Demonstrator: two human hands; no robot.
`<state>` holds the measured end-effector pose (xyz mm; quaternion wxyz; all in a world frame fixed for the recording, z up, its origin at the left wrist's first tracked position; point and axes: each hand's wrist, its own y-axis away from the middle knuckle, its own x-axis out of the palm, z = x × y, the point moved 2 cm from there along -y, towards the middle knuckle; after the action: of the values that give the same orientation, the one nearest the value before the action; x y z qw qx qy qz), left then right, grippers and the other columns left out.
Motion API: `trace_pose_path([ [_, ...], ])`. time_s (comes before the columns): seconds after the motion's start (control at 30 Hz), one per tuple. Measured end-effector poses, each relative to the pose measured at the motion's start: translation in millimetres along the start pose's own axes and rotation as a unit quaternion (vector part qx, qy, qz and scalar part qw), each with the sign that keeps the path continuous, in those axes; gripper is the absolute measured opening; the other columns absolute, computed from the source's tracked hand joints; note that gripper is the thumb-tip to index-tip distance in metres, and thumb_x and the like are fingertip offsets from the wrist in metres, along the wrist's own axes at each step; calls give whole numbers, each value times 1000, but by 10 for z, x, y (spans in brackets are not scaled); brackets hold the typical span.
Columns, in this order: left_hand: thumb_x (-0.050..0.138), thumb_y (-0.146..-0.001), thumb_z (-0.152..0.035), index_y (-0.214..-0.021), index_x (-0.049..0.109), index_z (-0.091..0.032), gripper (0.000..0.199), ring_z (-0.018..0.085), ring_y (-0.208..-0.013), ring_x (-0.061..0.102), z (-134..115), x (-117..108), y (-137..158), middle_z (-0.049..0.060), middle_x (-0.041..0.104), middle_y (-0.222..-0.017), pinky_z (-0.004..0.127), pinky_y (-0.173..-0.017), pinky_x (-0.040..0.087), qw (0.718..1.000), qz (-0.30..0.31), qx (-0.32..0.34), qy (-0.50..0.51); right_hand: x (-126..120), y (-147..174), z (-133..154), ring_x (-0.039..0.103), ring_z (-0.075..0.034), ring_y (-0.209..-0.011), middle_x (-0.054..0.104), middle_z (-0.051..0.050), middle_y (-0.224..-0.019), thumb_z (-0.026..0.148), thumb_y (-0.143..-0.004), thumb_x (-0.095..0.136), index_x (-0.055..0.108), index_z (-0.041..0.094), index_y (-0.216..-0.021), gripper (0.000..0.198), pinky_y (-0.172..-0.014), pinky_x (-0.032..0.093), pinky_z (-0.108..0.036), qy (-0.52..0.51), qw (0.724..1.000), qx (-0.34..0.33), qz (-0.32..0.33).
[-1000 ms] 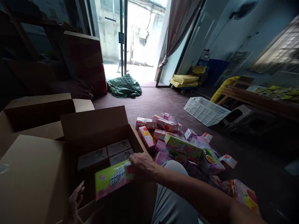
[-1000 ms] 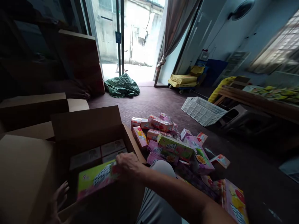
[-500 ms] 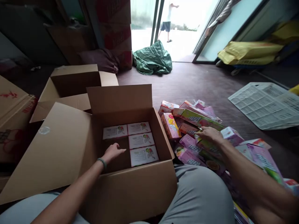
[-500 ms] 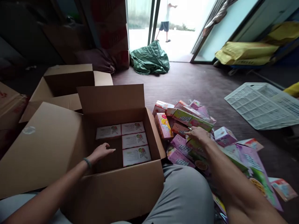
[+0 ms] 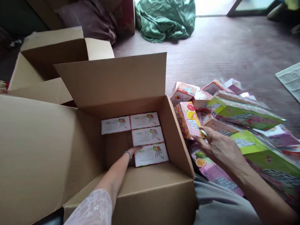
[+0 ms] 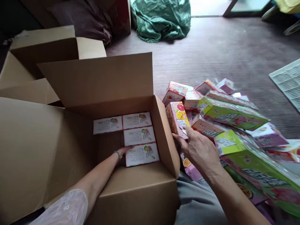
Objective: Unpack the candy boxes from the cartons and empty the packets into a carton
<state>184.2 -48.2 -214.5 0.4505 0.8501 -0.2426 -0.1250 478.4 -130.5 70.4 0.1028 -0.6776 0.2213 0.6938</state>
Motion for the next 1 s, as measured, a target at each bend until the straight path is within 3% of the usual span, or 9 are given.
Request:
trace_pose_path([
  [0.13, 80, -58, -58, -109, 66, -12, 71, 30, -110, 64, 112, 116, -31, 17, 68, -119, 38, -94, 52, 996, 46, -44, 66, 6, -135, -73, 69, -30, -80, 71, -12, -94, 47, -93, 46, 58, 19, -120, 40, -60, 47, -36, 19, 999, -16, -27],
  [0.23, 78, -59, -60, -111, 66, -14, 70, 27, -111, 64, 103, 65, 19, 14, 69, -120, 35, -94, 52, 993, 65, -63, 74, -56, -111, 21, 68, -31, -85, 70, -14, -96, 46, -94, 44, 59, 18, -119, 40, -63, 49, -36, -4, 998, -50, -36],
  [0.47, 80, -51, -38, -89, 71, -16, 45, 31, -86, 69, -188, -7, 415, 11, 75, -85, 36, -67, 53, 991, 48, -123, -28, -55, -13, 182, 68, -28, -90, 70, -13, -106, 41, -93, 46, 59, 18, -121, 38, -70, 52, -35, -42, 994, -80, -60],
  [0.63, 79, -52, -32, -85, 70, -16, 37, 29, -91, 67, -649, 142, 969, 8, 73, -86, 29, -67, 49, 991, -58, -30, -113, 60, -31, 199, 62, -26, -109, 64, -15, -122, 40, -94, 39, 53, 17, -125, 40, -87, 50, -36, -132, 982, -133, -36],
  [0.7, 81, -50, -34, -83, 68, -15, 40, 32, -96, 65, -810, 99, 1294, 10, 72, -89, 30, -70, 48, 982, -119, -4, -148, 2, 24, 197, 64, -24, -104, 66, -14, -116, 40, -95, 37, 55, 18, -116, 35, -84, 50, -34, -177, 975, -136, -20],
  [0.8, 84, -50, -42, -101, 63, -18, 60, 31, -101, 63, -1001, -99, 1936, 9, 71, -102, 31, -76, 46, 958, -193, 82, -196, -230, 249, 241, 65, -21, -94, 69, -10, -106, 39, -98, 31, 57, 22, -106, 32, -78, 49, -31, -224, 961, -156, -47],
  [0.9, 84, -51, -47, -118, 52, -22, 78, 28, -100, 63, -1061, -325, 2670, 6, 68, -109, 32, -79, 47, 915, -242, 223, -232, -524, 620, 388, 64, -19, -81, 69, -7, -92, 40, -99, 30, 59, 22, -96, 34, -70, 45, -28, -237, 949, -180, -100],
  [1.0, 85, -49, -38, -120, 45, -22, 83, 26, -100, 62, -867, -443, 3241, 6, 65, -111, 31, -82, 49, 888, -244, 324, -218, -755, 1045, 634, 61, -16, -74, 68, -6, -86, 39, -100, 31, 59, 21, -94, 34, -67, 42, -25, -261, 929, -240, -106],
])
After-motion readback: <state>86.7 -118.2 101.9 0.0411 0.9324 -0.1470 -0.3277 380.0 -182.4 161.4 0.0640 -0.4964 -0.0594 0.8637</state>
